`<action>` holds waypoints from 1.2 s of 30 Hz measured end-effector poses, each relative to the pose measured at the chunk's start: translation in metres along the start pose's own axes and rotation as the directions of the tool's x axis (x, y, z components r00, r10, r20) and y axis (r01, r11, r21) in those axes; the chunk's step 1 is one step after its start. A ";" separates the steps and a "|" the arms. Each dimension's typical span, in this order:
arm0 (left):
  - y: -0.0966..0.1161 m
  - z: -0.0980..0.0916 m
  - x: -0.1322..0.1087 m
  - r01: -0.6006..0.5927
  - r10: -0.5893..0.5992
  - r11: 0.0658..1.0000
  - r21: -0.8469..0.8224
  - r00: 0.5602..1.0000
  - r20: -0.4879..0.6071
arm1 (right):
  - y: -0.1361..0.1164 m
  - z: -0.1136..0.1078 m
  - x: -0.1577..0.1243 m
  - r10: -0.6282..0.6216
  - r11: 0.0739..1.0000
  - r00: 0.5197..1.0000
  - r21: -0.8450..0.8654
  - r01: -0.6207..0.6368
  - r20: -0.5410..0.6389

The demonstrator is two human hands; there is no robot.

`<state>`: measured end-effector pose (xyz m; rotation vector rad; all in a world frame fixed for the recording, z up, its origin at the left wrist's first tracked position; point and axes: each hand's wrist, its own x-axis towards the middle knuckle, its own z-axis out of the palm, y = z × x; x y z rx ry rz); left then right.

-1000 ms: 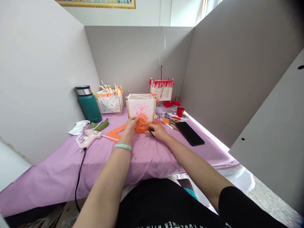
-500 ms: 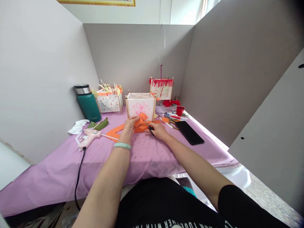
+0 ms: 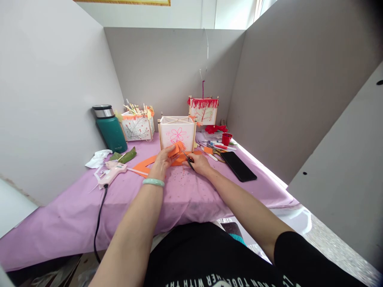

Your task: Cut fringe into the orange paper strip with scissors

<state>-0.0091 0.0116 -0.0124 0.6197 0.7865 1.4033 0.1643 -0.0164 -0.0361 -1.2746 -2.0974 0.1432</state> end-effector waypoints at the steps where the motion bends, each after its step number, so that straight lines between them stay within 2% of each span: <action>1: 0.000 0.001 -0.001 0.002 -0.002 1.000 -0.001 1.000 0.002 | 0.000 0.000 0.000 -0.003 1.000 1.000 0.003 0.003 0.000; 4: 0.000 0.002 -0.002 0.003 -0.003 1.000 0.002 1.000 0.000 | 0.001 0.001 0.000 -0.004 1.000 1.000 0.015 0.004 0.008; 10: 0.000 0.002 0.002 -0.105 0.103 0.994 -0.039 0.993 -0.051 | 0.000 0.002 -0.001 -0.013 0.999 0.999 0.044 0.012 0.044; 16: 0.002 0.003 0.000 -0.090 0.078 0.990 -0.107 0.991 -0.107 | -0.003 0.000 -0.002 -0.024 0.997 0.999 0.069 0.021 0.043; 36: -0.002 0.007 -0.002 -0.094 0.088 0.991 -0.092 0.993 -0.074 | -0.006 0.002 -0.001 0.015 0.997 0.999 0.082 -0.017 0.031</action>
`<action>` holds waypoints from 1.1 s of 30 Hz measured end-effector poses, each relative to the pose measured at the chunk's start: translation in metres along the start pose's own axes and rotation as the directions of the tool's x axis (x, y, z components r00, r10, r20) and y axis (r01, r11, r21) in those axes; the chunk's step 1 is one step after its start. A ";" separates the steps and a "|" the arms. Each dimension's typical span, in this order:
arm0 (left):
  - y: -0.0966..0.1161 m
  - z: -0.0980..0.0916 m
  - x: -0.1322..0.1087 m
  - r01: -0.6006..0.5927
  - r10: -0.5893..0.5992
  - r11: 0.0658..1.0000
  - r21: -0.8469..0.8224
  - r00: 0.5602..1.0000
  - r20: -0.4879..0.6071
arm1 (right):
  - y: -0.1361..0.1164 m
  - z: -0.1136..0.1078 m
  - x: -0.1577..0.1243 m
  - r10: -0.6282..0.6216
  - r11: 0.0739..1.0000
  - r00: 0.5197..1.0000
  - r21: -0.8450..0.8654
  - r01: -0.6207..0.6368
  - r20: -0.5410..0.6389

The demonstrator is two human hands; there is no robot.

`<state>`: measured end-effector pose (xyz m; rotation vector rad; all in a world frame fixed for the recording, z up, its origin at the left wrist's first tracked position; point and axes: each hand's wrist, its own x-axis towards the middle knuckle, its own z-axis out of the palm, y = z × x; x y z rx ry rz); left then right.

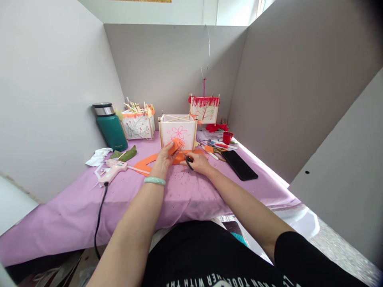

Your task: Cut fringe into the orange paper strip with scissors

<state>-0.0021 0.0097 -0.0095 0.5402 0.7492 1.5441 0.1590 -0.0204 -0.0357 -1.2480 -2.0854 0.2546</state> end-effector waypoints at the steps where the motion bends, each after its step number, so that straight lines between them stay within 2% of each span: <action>1: 0.000 0.000 0.000 0.000 0.000 1.000 -0.009 1.000 0.000 | 0.000 0.000 0.000 0.005 1.000 1.000 -0.003 -0.005 -0.003; 15: 0.000 0.001 -0.001 -0.014 0.014 0.999 -0.032 1.000 -0.015 | -0.002 0.000 0.000 -0.011 1.000 1.000 -0.001 0.011 0.012; 26: -0.001 0.002 -0.001 0.018 -0.018 1.000 0.002 0.999 -0.028 | -0.002 0.001 0.000 -0.019 0.999 1.000 -0.026 0.019 -0.008; 33: -0.004 0.000 0.002 0.049 -0.049 0.998 -0.037 0.999 -0.007 | 0.000 0.003 0.001 -0.030 0.999 1.000 -0.037 0.030 -0.006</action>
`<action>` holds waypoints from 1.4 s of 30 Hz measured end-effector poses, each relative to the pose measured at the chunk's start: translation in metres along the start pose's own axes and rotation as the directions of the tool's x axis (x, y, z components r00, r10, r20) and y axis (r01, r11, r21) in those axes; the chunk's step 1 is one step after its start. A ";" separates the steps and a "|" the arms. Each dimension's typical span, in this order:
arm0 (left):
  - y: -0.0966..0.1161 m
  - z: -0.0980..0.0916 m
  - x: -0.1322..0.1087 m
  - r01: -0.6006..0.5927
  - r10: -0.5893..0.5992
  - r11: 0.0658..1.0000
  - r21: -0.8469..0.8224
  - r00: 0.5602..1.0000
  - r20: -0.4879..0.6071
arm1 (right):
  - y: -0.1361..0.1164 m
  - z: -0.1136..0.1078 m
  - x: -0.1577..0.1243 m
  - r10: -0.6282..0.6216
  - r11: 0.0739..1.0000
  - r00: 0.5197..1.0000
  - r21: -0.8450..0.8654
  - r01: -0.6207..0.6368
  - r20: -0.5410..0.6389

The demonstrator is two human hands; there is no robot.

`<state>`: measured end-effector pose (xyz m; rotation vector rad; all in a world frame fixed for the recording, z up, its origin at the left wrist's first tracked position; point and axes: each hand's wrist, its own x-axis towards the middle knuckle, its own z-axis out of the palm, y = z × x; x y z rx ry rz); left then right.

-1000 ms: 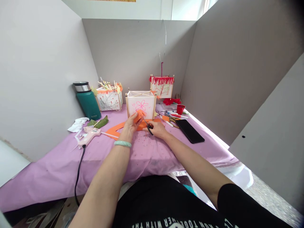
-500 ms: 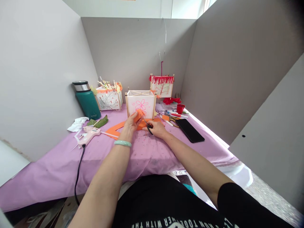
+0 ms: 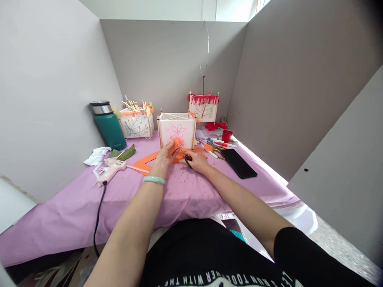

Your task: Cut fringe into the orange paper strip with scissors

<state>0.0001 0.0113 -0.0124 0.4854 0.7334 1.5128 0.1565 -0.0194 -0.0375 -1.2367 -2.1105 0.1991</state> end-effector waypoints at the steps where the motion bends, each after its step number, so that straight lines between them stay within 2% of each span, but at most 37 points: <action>1: 0.000 0.000 0.000 0.001 -0.001 1.000 -0.001 1.000 0.001 | 0.000 0.000 0.000 -0.006 1.000 1.000 -0.003 0.006 -0.002; 18: 0.002 0.003 -0.004 0.033 -0.033 0.998 -0.047 0.999 -0.012 | 0.004 0.004 0.001 -0.061 0.998 0.998 -0.017 0.061 -0.014; 42: 0.002 0.004 -0.005 -0.001 0.001 0.999 0.033 1.000 0.009 | 0.001 0.001 0.001 -0.015 1.000 1.000 -0.015 0.015 0.003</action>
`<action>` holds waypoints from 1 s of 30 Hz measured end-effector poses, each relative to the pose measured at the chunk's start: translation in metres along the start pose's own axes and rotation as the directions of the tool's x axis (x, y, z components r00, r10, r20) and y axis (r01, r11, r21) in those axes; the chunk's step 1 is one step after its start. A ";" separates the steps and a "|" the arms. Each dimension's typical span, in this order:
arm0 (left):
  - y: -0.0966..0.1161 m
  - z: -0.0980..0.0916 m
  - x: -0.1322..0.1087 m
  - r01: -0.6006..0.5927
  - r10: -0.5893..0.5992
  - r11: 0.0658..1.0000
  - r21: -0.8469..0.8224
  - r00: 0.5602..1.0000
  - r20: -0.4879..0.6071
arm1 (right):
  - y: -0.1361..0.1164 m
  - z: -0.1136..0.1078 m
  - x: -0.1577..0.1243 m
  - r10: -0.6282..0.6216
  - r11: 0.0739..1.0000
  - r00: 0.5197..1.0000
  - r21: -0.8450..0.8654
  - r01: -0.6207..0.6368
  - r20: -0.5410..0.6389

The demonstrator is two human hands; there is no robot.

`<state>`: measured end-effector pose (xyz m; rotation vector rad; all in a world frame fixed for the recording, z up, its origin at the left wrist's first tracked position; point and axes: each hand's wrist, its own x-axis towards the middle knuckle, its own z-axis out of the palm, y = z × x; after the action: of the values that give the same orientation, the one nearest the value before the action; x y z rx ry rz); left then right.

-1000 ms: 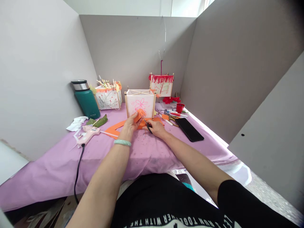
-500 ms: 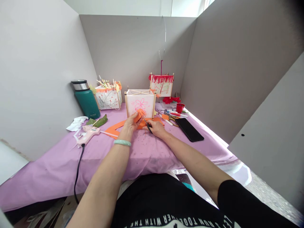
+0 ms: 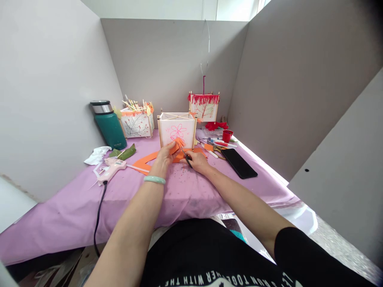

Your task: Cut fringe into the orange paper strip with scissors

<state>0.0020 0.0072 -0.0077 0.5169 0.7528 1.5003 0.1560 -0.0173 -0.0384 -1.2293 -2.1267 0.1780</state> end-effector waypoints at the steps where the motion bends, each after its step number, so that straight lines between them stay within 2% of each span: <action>1: 0.000 0.000 0.000 0.000 0.000 1.000 0.000 1.000 0.002 | 0.000 0.000 0.000 0.002 1.000 1.000 -0.001 -0.002 0.003; 9: 0.000 0.000 -0.001 0.004 -0.004 1.000 0.004 1.000 0.003 | 0.000 0.000 0.000 -0.001 1.000 1.000 0.006 0.001 -0.009; 14: 0.002 -0.001 0.001 -0.033 0.033 0.999 -0.034 0.999 -0.002 | -0.001 0.000 -0.002 -0.007 1.000 1.000 0.018 0.007 -0.016; 21: 0.005 -0.002 0.003 -0.081 0.071 0.992 -0.099 0.992 -0.101 | -0.004 -0.004 -0.002 -0.021 0.998 0.999 0.065 0.019 0.031; 30: 0.005 -0.002 0.004 -0.092 0.081 0.990 -0.110 0.992 -0.094 | -0.005 -0.004 -0.002 -0.005 0.999 0.999 0.049 0.003 0.036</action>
<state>-0.0029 0.0107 -0.0060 0.4026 0.7162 1.6460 0.1552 -0.0224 -0.0345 -1.2020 -2.1427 0.2514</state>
